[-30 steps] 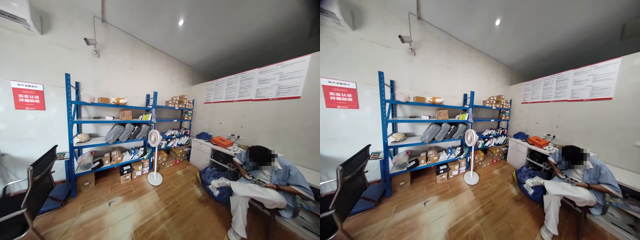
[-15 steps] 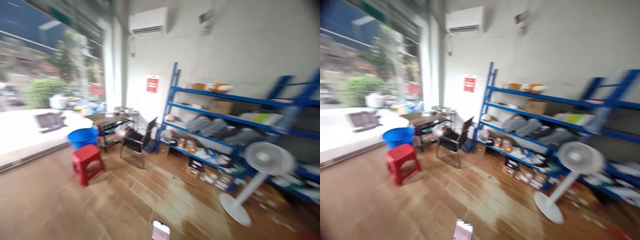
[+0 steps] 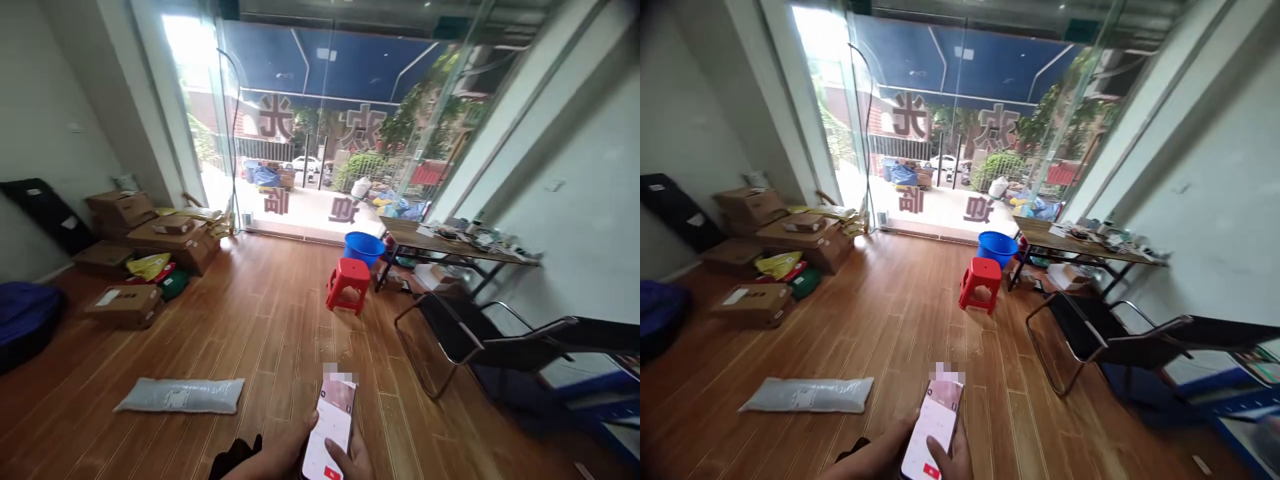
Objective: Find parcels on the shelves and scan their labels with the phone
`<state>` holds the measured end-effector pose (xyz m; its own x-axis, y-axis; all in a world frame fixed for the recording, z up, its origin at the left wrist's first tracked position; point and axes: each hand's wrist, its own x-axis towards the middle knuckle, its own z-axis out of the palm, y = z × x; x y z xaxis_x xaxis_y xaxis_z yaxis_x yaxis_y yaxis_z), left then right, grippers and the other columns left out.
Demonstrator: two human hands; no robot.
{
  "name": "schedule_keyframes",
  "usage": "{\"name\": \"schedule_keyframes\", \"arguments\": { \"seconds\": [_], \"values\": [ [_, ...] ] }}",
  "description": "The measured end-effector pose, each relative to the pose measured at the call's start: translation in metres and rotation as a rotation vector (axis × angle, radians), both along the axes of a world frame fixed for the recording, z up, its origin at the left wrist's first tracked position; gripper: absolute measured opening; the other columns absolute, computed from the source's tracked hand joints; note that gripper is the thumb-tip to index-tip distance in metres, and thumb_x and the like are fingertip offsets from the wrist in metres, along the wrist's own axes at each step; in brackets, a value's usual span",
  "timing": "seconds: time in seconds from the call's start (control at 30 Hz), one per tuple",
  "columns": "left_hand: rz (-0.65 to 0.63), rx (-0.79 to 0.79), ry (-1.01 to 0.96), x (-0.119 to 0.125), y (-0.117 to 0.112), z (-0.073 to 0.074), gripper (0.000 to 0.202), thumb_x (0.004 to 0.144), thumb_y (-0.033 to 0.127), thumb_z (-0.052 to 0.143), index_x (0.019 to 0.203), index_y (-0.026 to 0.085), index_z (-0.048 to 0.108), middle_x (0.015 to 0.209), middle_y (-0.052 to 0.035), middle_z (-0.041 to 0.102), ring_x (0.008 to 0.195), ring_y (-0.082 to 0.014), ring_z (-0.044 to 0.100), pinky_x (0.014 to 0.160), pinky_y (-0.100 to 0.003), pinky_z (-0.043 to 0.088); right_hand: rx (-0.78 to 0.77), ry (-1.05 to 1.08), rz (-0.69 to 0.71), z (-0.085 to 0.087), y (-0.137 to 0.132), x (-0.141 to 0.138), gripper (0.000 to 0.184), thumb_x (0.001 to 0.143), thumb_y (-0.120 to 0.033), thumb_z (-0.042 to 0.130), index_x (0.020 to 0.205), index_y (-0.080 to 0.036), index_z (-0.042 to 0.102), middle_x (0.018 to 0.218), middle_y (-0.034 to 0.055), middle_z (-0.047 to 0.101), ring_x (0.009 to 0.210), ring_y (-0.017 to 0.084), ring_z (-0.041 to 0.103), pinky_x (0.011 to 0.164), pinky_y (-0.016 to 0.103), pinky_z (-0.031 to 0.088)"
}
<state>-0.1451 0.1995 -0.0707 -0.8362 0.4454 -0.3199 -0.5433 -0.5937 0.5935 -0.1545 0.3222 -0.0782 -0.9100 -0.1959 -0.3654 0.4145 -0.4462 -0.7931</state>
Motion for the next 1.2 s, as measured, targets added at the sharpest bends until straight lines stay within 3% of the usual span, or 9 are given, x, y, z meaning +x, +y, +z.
{"name": "schedule_keyframes", "arguments": {
  "seconds": [0.1, 0.2, 0.33, 0.47, 0.63, 0.77, 0.9, 1.07, 1.2],
  "values": [
    [0.161, -0.057, -0.015, 0.022, -0.002, 0.017, 0.067, 0.081, 0.059, 0.048, 0.141, 0.035, 0.030, 0.103, -0.0044, 0.068, 0.089, -0.0272, 0.064, 0.072, -0.040, 0.049, -0.032, -0.097, 0.078, 0.013, -0.013, -0.007, 0.076, 0.049, -0.045, 0.086, 0.111, -0.017, 0.051, 0.091, 0.0096, 0.075, 0.080, 0.030, 0.070, 0.069, 0.041, 0.055],
    [0.276, -0.129, -0.070, 0.045, -0.004, 0.029, 0.076, 0.083, 0.060, 0.044, 0.146, 0.035, 0.009, 0.119, -0.0082, 0.061, 0.089, -0.0276, 0.064, 0.061, -0.035, 0.050, -0.002, -0.096, 0.222, 0.029, -0.022, -0.002, 0.069, 0.059, -0.051, 0.077, 0.113, -0.017, 0.050, 0.087, 0.0068, 0.075, 0.070, 0.024, 0.069, 0.062, 0.035, 0.054],
    [0.375, -0.154, -0.131, 0.073, -0.005, 0.045, 0.078, 0.083, 0.063, 0.042, 0.146, 0.034, 0.005, 0.126, -0.0116, 0.056, 0.096, -0.0279, 0.062, 0.061, -0.033, 0.052, 0.072, -0.035, 0.333, 0.037, -0.031, 0.008, 0.057, 0.063, -0.052, 0.071, 0.104, -0.017, 0.056, 0.079, 0.0035, 0.073, 0.062, 0.019, 0.064, 0.056, 0.029, 0.051],
    [0.488, -0.155, -0.133, 0.094, -0.007, 0.056, 0.080, 0.083, 0.063, 0.041, 0.145, 0.036, -0.001, 0.136, -0.0120, 0.047, 0.099, -0.0279, 0.060, 0.065, -0.036, 0.053, 0.121, 0.053, 0.386, 0.037, -0.042, 0.018, 0.054, 0.061, -0.044, 0.075, 0.104, -0.016, 0.058, 0.091, 0.0065, 0.072, 0.076, 0.022, 0.066, 0.065, 0.031, 0.052],
    [0.547, -0.105, -0.096, 0.116, -0.014, 0.057, 0.080, 0.085, 0.061, 0.040, 0.145, 0.036, -0.005, 0.137, -0.0126, 0.047, 0.101, -0.0288, 0.060, 0.068, -0.036, 0.054, 0.114, 0.123, 0.442, 0.042, -0.054, 0.033, 0.048, 0.064, -0.041, 0.073, 0.103, -0.017, 0.058, 0.095, 0.0065, 0.071, 0.085, 0.023, 0.065, 0.075, 0.033, 0.051],
    [0.591, -0.091, -0.091, 0.132, -0.030, 0.059, 0.078, 0.087, 0.054, 0.042, 0.145, 0.036, -0.006, 0.141, -0.0139, 0.041, 0.102, -0.0318, 0.058, 0.056, -0.033, 0.054, 0.019, 0.136, 0.540, 0.054, -0.062, 0.046, 0.049, 0.068, -0.042, 0.062, 0.110, -0.017, 0.057, 0.100, 0.0073, 0.071, 0.085, 0.025, 0.064, 0.072, 0.034, 0.050],
    [0.656, -0.028, -0.125, 0.152, -0.050, 0.056, 0.078, 0.087, 0.041, 0.044, 0.144, 0.038, -0.009, 0.141, -0.0131, 0.041, 0.097, -0.0313, 0.060, 0.049, -0.030, 0.053, -0.062, 0.149, 0.669, 0.065, -0.074, 0.063, 0.057, 0.064, -0.028, 0.056, 0.120, -0.018, 0.052, 0.108, 0.0070, 0.069, 0.092, 0.026, 0.062, 0.075, 0.036, 0.048],
    [0.724, 0.067, -0.142, 0.177, -0.075, 0.042, 0.086, 0.079, 0.038, 0.054, 0.144, 0.041, -0.002, 0.139, -0.0111, 0.045, 0.093, -0.0306, 0.061, 0.049, -0.028, 0.051, -0.063, 0.192, 0.751, 0.067, -0.095, 0.084, 0.058, 0.067, -0.025, 0.053, 0.124, -0.021, 0.050, 0.112, 0.0057, 0.066, 0.095, 0.026, 0.059, 0.081, 0.038, 0.044],
    [0.700, 0.050, -0.132, 0.194, -0.095, 0.044, 0.087, 0.081, 0.035, 0.052, 0.143, 0.040, -0.009, 0.142, -0.0124, 0.041, 0.098, -0.0308, 0.060, 0.055, -0.031, 0.053, -0.039, 0.224, 0.762, 0.067, -0.113, 0.099, 0.061, 0.066, -0.025, 0.050, 0.127, -0.019, 0.046, 0.113, 0.0075, 0.064, 0.096, 0.027, 0.057, 0.081, 0.040, 0.043]
  ]
}}
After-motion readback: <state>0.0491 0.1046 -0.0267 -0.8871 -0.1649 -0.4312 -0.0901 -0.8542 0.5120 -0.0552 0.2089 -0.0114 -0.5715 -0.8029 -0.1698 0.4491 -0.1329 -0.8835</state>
